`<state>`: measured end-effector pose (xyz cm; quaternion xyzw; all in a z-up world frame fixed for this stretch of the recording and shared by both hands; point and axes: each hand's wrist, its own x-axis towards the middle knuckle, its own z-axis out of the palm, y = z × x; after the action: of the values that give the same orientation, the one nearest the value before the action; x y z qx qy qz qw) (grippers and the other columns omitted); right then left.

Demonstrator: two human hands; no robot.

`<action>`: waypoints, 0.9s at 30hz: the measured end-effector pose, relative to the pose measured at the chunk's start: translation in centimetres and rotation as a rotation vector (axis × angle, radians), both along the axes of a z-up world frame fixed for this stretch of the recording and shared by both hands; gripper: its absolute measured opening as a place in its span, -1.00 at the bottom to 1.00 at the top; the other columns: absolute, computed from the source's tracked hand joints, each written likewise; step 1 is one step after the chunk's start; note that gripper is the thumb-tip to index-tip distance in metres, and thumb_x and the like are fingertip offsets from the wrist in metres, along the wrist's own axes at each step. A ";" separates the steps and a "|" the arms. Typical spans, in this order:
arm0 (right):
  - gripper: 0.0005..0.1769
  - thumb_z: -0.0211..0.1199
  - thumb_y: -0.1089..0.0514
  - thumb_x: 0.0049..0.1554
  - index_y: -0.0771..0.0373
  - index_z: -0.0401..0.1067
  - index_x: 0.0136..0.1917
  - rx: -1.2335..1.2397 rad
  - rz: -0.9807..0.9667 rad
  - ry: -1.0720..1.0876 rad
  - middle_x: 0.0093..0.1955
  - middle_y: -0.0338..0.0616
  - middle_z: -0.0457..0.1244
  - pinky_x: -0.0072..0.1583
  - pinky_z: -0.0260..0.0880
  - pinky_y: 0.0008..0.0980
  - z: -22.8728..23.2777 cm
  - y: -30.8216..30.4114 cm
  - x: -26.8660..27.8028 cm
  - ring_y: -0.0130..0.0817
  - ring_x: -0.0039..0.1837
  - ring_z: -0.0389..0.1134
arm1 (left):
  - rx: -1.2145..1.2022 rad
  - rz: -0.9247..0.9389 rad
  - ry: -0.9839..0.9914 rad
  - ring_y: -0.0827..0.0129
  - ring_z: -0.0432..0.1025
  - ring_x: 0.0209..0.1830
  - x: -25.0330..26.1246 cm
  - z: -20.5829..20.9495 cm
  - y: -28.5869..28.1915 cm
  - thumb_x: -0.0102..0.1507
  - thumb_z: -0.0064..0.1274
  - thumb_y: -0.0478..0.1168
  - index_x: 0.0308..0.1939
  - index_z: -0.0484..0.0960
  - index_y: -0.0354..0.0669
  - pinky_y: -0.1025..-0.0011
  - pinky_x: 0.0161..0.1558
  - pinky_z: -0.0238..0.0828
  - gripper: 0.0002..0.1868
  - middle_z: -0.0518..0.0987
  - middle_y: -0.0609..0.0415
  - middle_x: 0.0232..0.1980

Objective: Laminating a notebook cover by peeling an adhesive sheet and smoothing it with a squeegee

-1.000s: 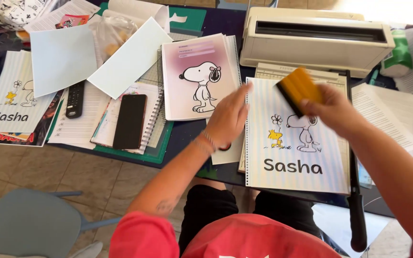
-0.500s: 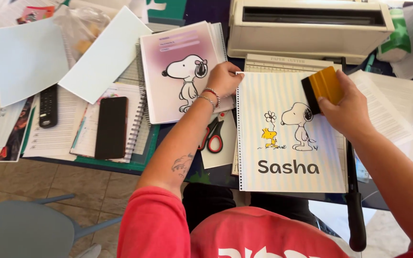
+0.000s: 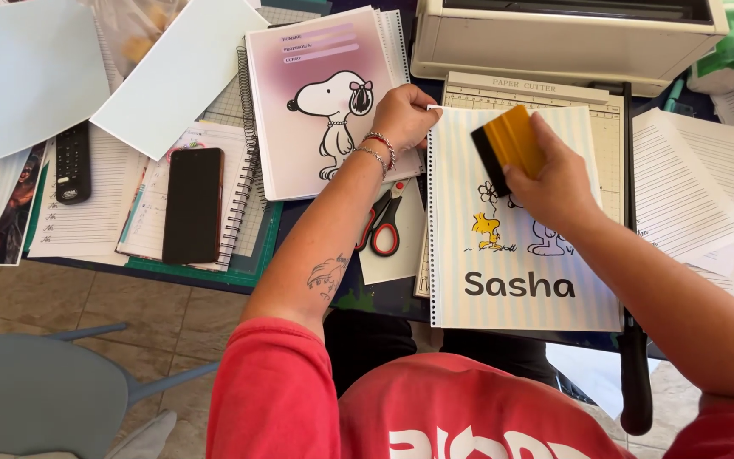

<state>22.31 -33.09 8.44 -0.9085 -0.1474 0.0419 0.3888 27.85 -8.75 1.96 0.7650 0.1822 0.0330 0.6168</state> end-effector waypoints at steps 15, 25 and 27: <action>-0.04 0.30 0.02 0.04 -0.01 0.03 0.65 -0.131 0.105 0.140 0.54 -0.12 0.16 0.39 0.19 -0.28 -1.0 2.5 1.0 -0.21 0.50 0.19 | 0.005 -0.015 0.147 0.46 0.46 -0.64 0.4 0.0 -0.1 0.18 0.26 -0.19 -0.27 0.67 -0.05 0.51 -0.67 0.52 -0.90 0.66 0.19 -0.33; -0.20 0.29 0.21 0.16 0.27 0.11 0.61 -0.069 -0.188 -0.045 0.48 0.22 0.09 0.35 0.25 -0.03 -0.4 -5.9 3.0 0.11 0.44 0.14 | 0.027 -0.061 0.129 0.50 0.50 -0.61 0.3 0.8 0.4 0.18 0.28 -0.18 -0.34 0.67 -0.03 0.52 -0.57 0.64 -0.91 0.68 0.21 -0.37; -0.19 0.29 0.15 0.14 0.38 0.15 0.59 -0.130 -0.197 -0.135 0.49 0.21 0.13 0.40 0.12 -0.09 -1.2 -7.4 3.2 0.07 0.44 0.15 | 0.019 -0.063 0.129 0.49 0.50 -0.62 0.3 0.8 0.3 0.18 0.28 -0.18 -0.34 0.67 -0.03 0.52 -0.57 0.64 -0.91 0.68 0.20 -0.37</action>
<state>25.55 -40.49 7.29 -0.9427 -0.0802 -0.0483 0.3203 28.12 -8.42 2.77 0.7767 0.1969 -0.0342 0.5972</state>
